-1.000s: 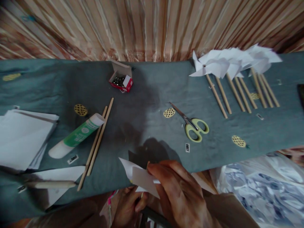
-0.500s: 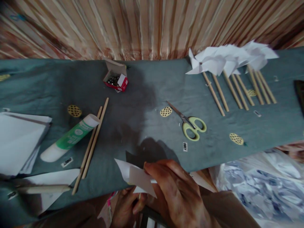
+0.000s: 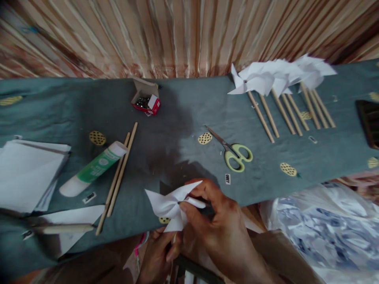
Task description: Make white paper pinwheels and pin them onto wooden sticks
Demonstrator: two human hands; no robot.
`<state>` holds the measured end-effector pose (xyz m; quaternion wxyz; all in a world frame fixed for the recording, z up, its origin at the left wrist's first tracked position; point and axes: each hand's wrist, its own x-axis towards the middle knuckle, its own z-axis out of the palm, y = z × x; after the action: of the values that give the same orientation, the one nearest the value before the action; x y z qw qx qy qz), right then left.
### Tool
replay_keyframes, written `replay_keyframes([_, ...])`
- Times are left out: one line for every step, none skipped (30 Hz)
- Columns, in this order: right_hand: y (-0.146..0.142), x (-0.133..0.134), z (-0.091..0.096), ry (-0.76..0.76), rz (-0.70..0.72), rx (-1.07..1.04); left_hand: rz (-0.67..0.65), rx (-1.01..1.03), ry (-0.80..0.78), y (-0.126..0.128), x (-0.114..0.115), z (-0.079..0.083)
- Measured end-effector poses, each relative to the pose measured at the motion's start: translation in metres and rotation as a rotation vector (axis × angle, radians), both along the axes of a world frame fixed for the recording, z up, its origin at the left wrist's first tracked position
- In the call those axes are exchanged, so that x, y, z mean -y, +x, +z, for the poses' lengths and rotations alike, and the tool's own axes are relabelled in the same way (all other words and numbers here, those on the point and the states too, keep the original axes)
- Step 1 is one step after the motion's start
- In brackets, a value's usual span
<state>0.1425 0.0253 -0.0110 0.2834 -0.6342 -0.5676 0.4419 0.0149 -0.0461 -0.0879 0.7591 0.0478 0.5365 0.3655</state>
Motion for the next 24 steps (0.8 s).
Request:
replay_keyframes([-0.001,-0.002,0.001,-0.052,-0.010,-0.066,0.023,0.022,-0.012,0.001,-0.001,0.001])
replay_keyframes([-0.001,-0.005,0.002,-0.090,-0.023,-0.131,0.047,0.046,-0.030,0.002,-0.002,0.003])
replay_keyframes([-0.001,-0.008,0.002,-0.124,-0.029,-0.193,0.068,0.066,-0.047,0.003,-0.003,0.006])
replay_keyframes([-0.001,-0.011,0.002,-0.151,-0.031,-0.249,0.093,0.078,-0.058,0.004,-0.004,0.009])
replay_keyframes([0.000,-0.014,0.001,-0.166,-0.030,-0.295,0.118,0.084,-0.063,0.004,-0.005,0.012])
replay_keyframes([0.000,-0.016,0.000,-0.186,-0.012,-0.325,0.139,0.085,-0.065,0.005,-0.006,0.015])
replay_keyframes([0.001,-0.019,-0.001,-0.197,0.003,-0.341,0.155,0.083,-0.064,0.005,-0.006,0.018])
replay_keyframes([0.001,-0.022,-0.003,-0.206,0.020,-0.344,0.173,0.080,-0.061,0.006,-0.007,0.021])
replay_keyframes([0.002,-0.024,-0.004,-0.204,0.031,-0.338,0.186,0.081,-0.058,0.006,-0.007,0.023])
replay_keyframes([0.002,-0.027,-0.006,-0.201,0.042,-0.324,0.197,0.085,-0.051,0.007,-0.007,0.025])
replay_keyframes([0.002,-0.029,-0.007,-0.196,0.051,-0.308,0.210,0.089,-0.038,0.007,-0.007,0.027])
replay_keyframes([0.002,-0.031,-0.008,-0.178,0.046,-0.272,0.221,0.096,-0.018,0.007,-0.007,0.028])
replay_keyframes([0.001,-0.034,-0.009,-0.168,0.061,-0.229,0.231,0.102,0.009,0.008,-0.006,0.029])
replay_keyframes([0.000,-0.036,-0.010,-0.155,0.068,-0.189,0.237,0.111,0.036,0.008,-0.006,0.029])
replay_keyframes([0.000,-0.039,-0.010,-0.151,0.063,-0.153,0.261,0.108,0.054,0.009,-0.005,0.030])
replay_keyframes([-0.001,-0.041,-0.010,-0.160,0.062,-0.108,0.279,0.106,0.056,0.010,-0.005,0.031])
replay_keyframes([-0.002,-0.044,-0.009,-0.180,0.065,-0.049,0.294,0.110,0.051,0.010,-0.004,0.032])
replay_keyframes([-0.003,-0.046,-0.008,-0.214,0.078,0.013,0.297,0.121,0.041,0.011,-0.004,0.033])
replay_keyframes([-0.003,-0.048,-0.007,-0.256,0.096,0.062,0.302,0.130,0.039,0.011,-0.004,0.034])
replay_keyframes([-0.004,-0.050,-0.006,-0.266,0.104,0.082,0.307,0.141,0.043,0.011,-0.004,0.036])
replay_keyframes([-0.005,-0.052,-0.005,-0.271,0.112,0.098,0.315,0.150,0.052,0.011,-0.004,0.037])
replay_keyframes([-0.006,-0.054,-0.004,-0.274,0.119,0.115,0.324,0.158,0.064,0.011,-0.004,0.039])
replay_keyframes([-0.006,-0.056,-0.003,-0.275,0.124,0.139,0.333,0.164,0.075,0.011,-0.003,0.039])
replay_keyframes([-0.007,-0.058,-0.002,-0.277,0.126,0.169,0.341,0.169,0.083,0.010,-0.003,0.040])
